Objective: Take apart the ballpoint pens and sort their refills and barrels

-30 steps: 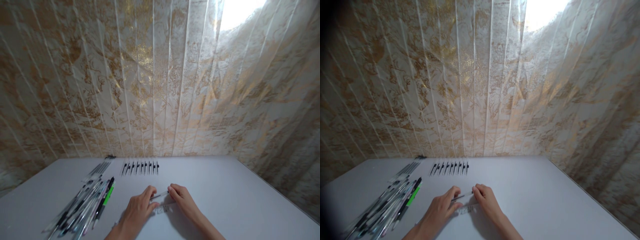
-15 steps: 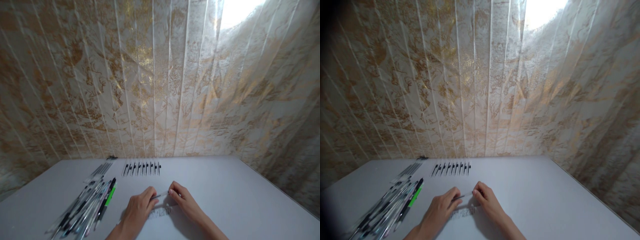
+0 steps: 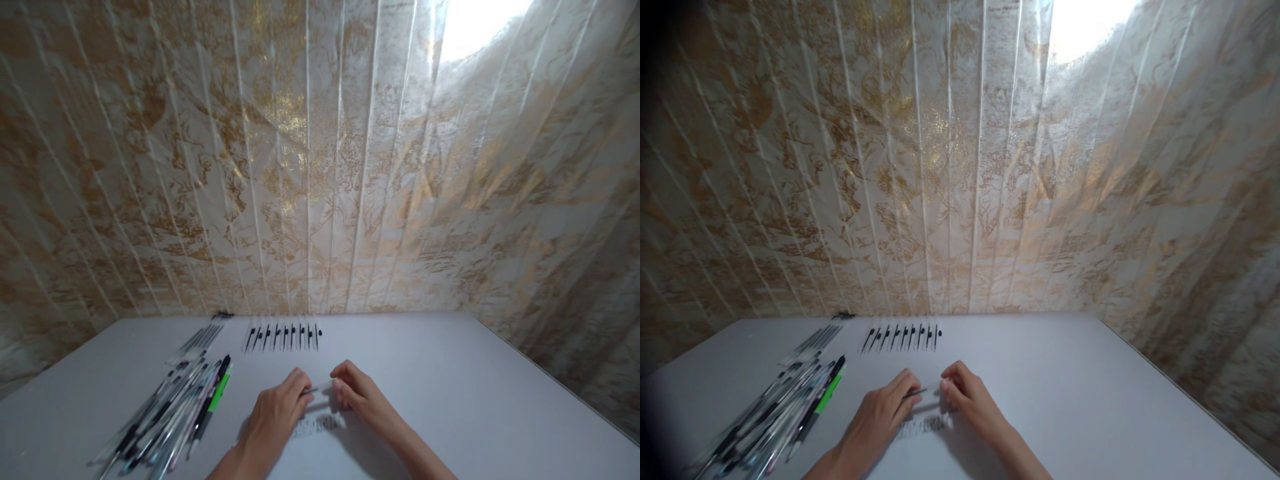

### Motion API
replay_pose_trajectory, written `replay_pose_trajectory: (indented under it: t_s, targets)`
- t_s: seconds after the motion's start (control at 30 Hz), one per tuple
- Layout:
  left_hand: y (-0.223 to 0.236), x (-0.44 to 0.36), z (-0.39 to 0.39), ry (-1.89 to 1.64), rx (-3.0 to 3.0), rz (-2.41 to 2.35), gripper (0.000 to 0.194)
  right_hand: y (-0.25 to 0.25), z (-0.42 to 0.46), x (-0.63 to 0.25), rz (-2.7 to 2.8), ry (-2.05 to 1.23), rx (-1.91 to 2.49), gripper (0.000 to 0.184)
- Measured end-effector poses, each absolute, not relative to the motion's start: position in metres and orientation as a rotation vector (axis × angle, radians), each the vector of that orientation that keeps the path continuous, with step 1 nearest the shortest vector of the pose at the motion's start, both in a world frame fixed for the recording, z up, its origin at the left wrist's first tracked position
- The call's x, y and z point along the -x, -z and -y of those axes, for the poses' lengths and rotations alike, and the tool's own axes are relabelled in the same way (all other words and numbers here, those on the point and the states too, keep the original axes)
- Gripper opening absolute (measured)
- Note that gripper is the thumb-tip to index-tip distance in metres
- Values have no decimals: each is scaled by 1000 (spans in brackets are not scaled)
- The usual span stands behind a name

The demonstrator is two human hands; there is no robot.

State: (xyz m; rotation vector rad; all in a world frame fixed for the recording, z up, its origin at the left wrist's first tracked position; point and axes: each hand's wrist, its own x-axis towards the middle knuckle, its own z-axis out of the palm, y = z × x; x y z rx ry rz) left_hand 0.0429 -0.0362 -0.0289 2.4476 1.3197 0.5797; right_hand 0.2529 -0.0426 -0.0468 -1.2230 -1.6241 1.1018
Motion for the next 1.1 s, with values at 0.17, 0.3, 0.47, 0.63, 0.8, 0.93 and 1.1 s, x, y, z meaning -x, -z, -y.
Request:
replay_pose_trajectory:
  t_s: [0.17, 0.3, 0.47, 0.63, 0.8, 0.93, 1.1]
  targets:
    - [34, -47, 37, -646, -2532, -1240, 16, 47, 42, -253, 1801, -896, 1467, 50]
    - [39, -46, 36, -590, -2452, -1271, 30, 41, 44, -255, 1829, -863, 1413, 46]
    - [31, -39, 33, -562, -2180, -1189, 32, 33, 39, -266, 1654, -964, 1230, 41]
    - [22, -36, 31, -648, -2054, -1067, 31, 26, 41, -265, 1185, -1388, 995, 35]
    - [25, -44, 40, -628, -2163, -1120, 31, 32, 54, -232, 1029, -1569, 903, 42]
    - [24, -47, 46, -637, -2204, -1178, 31, 46, 55, -215, 964, -1427, 986, 49]
    - [9, -41, 42, -658, -2206, -1224, 27, 46, 55, -217, 929, -1401, 966, 49]
